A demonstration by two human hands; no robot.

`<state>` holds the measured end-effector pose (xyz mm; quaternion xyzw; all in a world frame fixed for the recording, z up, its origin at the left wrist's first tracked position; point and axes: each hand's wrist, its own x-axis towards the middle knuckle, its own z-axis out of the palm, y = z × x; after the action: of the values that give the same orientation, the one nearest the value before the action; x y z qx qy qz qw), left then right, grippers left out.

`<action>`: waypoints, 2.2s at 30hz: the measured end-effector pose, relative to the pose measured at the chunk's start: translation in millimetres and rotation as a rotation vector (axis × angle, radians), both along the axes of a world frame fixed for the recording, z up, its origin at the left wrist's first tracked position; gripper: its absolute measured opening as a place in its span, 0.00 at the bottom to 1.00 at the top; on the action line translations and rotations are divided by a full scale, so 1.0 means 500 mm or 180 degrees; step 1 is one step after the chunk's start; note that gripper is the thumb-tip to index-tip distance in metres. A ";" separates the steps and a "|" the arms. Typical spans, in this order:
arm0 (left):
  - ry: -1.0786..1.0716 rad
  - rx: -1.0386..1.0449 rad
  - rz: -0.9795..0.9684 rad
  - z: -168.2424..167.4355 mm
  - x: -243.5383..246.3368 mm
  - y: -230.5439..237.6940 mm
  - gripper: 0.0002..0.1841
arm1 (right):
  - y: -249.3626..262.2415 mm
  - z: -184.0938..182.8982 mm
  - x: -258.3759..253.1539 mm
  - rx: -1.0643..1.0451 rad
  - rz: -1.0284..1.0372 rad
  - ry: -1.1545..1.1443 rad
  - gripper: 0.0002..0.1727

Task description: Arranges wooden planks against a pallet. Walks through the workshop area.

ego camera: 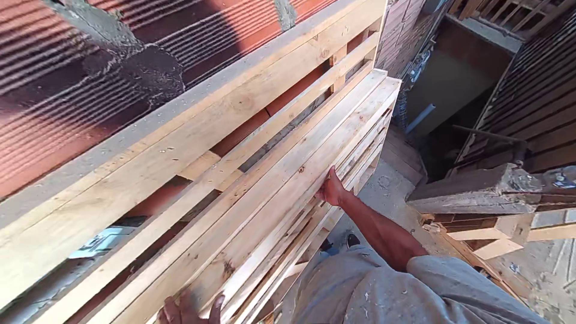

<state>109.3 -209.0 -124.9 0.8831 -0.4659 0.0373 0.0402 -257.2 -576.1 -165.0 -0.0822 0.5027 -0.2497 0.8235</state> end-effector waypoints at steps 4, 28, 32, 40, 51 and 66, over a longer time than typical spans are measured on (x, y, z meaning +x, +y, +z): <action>-0.0134 -0.0074 0.0074 -0.020 0.005 -0.003 0.57 | 0.012 -0.033 -0.026 -0.0353 0.0370 0.0530 0.60; 0.4249 0.1020 0.4047 -0.368 -0.880 0.653 0.34 | 0.330 -0.375 -0.671 -0.1952 0.5700 0.3152 0.30; 0.4251 0.0539 0.4621 -0.371 -1.077 0.802 0.33 | 0.379 -0.380 -0.690 -0.1872 0.6166 0.3020 0.31; 0.4865 -0.0508 0.5137 -0.370 -1.299 0.866 0.29 | 0.526 -0.371 -0.536 -0.2554 0.6766 0.2732 0.29; 0.3820 -0.0851 0.4633 -0.289 -1.287 1.238 0.21 | 0.932 -0.345 -0.301 -0.2768 0.6619 0.2979 0.31; 0.4021 -0.1648 0.3703 -0.155 -0.894 1.576 0.28 | 1.545 -0.346 0.038 -0.3813 0.7651 0.2215 0.25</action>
<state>-337.7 578.8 -202.4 0.7987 0.1873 -0.3373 0.4618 -238.3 196.5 -338.0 -0.8544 0.1189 0.4628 0.2042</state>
